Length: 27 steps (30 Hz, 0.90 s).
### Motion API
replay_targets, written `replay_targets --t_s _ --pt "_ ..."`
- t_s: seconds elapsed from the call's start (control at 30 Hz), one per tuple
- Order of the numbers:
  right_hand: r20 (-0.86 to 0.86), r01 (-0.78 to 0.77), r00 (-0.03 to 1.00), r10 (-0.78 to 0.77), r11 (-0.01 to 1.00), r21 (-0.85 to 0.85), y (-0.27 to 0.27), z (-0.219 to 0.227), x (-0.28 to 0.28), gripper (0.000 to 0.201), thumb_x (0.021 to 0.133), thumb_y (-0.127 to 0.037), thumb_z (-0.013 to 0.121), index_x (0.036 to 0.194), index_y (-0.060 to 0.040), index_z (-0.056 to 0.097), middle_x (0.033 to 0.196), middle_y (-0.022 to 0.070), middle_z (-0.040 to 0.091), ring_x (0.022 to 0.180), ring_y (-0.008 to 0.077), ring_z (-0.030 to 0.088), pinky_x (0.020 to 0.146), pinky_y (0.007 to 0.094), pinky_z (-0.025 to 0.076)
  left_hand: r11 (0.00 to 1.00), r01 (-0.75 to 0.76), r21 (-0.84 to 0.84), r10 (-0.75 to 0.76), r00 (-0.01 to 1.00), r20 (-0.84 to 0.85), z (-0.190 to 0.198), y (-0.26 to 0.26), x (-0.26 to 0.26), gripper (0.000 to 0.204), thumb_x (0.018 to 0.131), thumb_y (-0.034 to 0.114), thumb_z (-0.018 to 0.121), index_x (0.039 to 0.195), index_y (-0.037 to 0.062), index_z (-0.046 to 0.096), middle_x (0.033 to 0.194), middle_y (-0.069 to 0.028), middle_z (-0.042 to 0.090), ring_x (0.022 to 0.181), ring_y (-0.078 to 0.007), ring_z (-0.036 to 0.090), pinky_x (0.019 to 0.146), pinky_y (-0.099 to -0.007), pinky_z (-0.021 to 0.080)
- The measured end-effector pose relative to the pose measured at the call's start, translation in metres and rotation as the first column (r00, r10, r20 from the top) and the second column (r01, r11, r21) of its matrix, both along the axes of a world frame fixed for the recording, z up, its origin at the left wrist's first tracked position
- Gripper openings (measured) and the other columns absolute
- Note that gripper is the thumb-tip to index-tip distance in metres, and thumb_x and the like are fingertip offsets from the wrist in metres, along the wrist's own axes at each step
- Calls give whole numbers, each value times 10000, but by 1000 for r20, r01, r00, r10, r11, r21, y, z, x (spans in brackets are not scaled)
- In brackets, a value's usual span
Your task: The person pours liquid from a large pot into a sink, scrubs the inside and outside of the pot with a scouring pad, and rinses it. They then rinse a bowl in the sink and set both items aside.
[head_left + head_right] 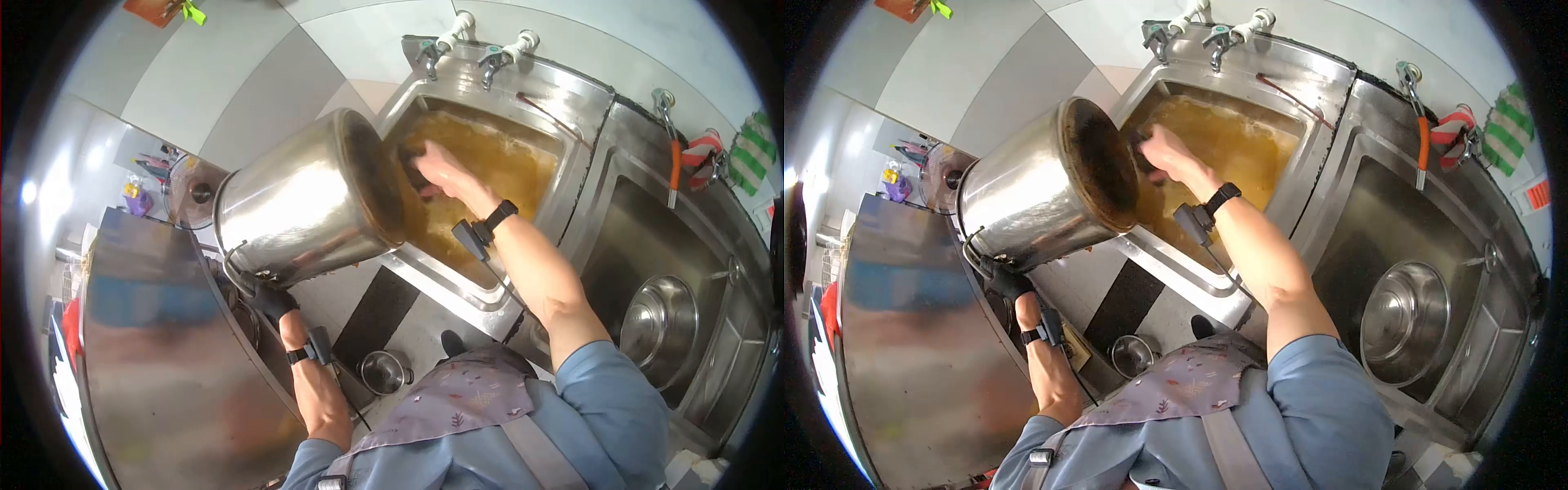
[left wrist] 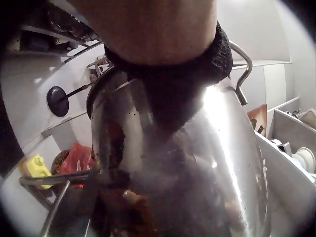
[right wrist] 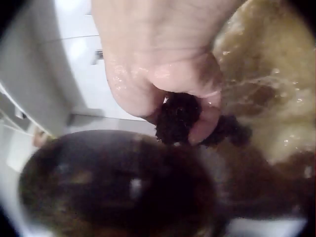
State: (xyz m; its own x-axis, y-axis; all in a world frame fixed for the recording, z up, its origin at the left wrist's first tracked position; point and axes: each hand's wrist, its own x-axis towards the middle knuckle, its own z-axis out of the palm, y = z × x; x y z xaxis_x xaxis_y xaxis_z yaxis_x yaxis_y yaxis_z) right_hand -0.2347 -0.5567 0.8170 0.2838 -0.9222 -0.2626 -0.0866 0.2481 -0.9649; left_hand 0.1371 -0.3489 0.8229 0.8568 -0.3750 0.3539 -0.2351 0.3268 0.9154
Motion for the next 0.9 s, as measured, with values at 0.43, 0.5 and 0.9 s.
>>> replay_targets --t_s 0.43,0.5,0.9 --pt "-597 -288 802 -9 870 -400 7 -116 37 229 903 -152 628 1055 -32 750 1072 263 730 1054 446 697 828 514 571 997 -66 30 59 980 188 -12 -7 10 414 1094 287 551 1389 -2 578 1220 -70 632 964 -154 585 831 -308 507" --pt "-782 -278 623 16 939 -202 11 -142 13 238 890 -147 620 1028 -49 787 1093 237 743 1086 411 710 841 471 591 997 -68 27 62 983 174 -3 -6 2 399 1092 296 552 1358 1 591 1167 -68 638 919 -156 589 794 -308 507" --pt "133 19 990 -51 972 233 24 -69 11 330 1005 -165 588 1291 -1 580 1073 155 682 909 250 703 567 395 626 896 -329 299 199 898 393 20 -34 -23 355 1062 340 572 1092 0 668 833 -120 703 699 -222 658 621 -367 527"
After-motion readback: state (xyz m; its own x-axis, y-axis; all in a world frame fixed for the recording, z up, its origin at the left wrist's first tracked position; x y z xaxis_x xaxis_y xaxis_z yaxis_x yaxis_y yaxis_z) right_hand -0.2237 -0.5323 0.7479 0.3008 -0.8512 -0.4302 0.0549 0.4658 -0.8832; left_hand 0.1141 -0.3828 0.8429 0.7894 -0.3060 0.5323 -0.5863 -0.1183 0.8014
